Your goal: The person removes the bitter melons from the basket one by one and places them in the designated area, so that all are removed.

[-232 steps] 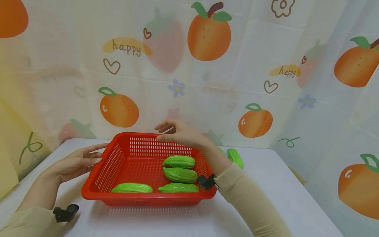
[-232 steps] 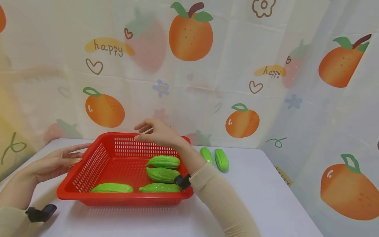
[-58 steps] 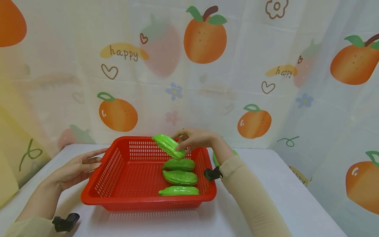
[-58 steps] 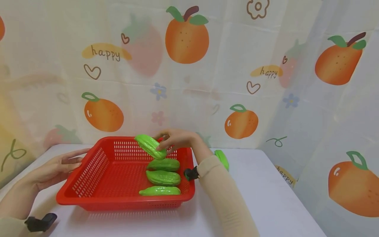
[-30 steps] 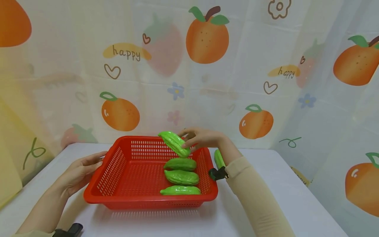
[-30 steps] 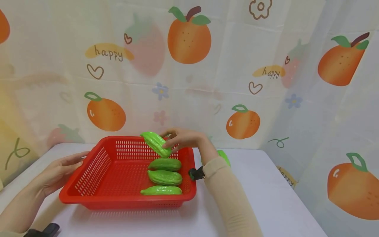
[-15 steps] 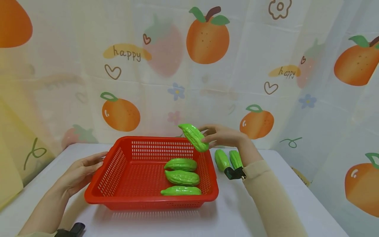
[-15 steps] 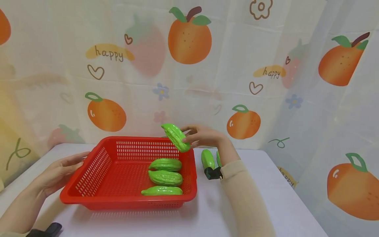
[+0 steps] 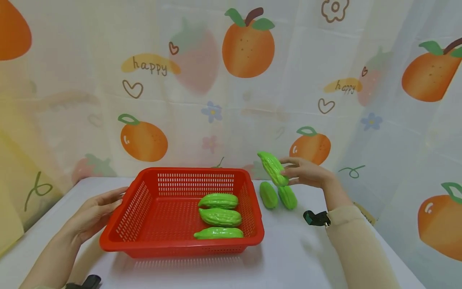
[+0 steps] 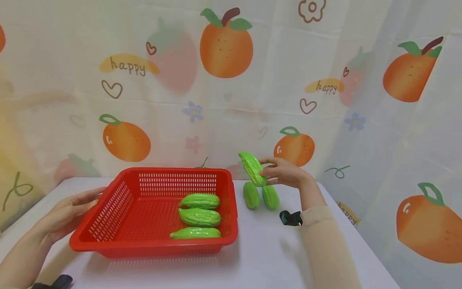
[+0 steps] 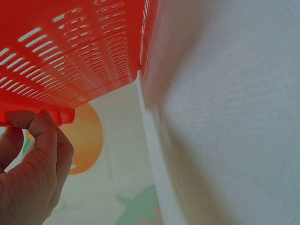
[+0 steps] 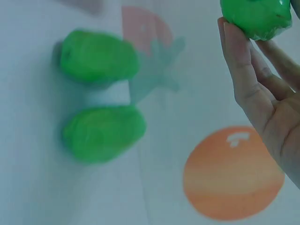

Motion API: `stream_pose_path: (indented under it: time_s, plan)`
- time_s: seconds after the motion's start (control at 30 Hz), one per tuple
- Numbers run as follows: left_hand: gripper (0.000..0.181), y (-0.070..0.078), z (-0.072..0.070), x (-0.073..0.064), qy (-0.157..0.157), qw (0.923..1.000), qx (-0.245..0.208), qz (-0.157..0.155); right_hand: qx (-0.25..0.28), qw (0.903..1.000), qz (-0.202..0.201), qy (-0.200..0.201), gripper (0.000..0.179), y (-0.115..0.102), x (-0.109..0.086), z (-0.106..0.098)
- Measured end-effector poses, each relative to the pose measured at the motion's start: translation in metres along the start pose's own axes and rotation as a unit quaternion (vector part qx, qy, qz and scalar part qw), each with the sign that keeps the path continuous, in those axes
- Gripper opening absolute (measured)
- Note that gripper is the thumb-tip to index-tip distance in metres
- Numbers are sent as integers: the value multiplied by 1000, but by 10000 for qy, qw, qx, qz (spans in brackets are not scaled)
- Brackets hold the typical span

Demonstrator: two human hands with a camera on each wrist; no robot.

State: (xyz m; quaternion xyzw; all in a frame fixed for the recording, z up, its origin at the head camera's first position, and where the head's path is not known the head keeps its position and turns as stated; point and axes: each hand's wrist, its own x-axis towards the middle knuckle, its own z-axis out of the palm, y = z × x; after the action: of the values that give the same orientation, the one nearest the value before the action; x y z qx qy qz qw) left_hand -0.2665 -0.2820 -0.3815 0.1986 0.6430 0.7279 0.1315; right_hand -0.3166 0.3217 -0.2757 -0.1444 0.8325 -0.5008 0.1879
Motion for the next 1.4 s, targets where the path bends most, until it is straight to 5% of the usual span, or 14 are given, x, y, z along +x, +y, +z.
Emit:
stream_pose_path:
  time_s: [0.47, 0.8, 1.4]
  plan:
    - [41, 0, -1, -2, 57, 9999, -35, -112, 515, 9957, 443, 629, 71, 46, -28, -19]
    - [42, 1, -2, -2, 114, 9998, -71, -144, 652, 9835, 1005, 1357, 79, 78, -39, -22]
    - [45, 1, -1, 1, -89, 9996, -280, 34, 391, 9680, 1486, 1983, 73, 125, -35, -15]
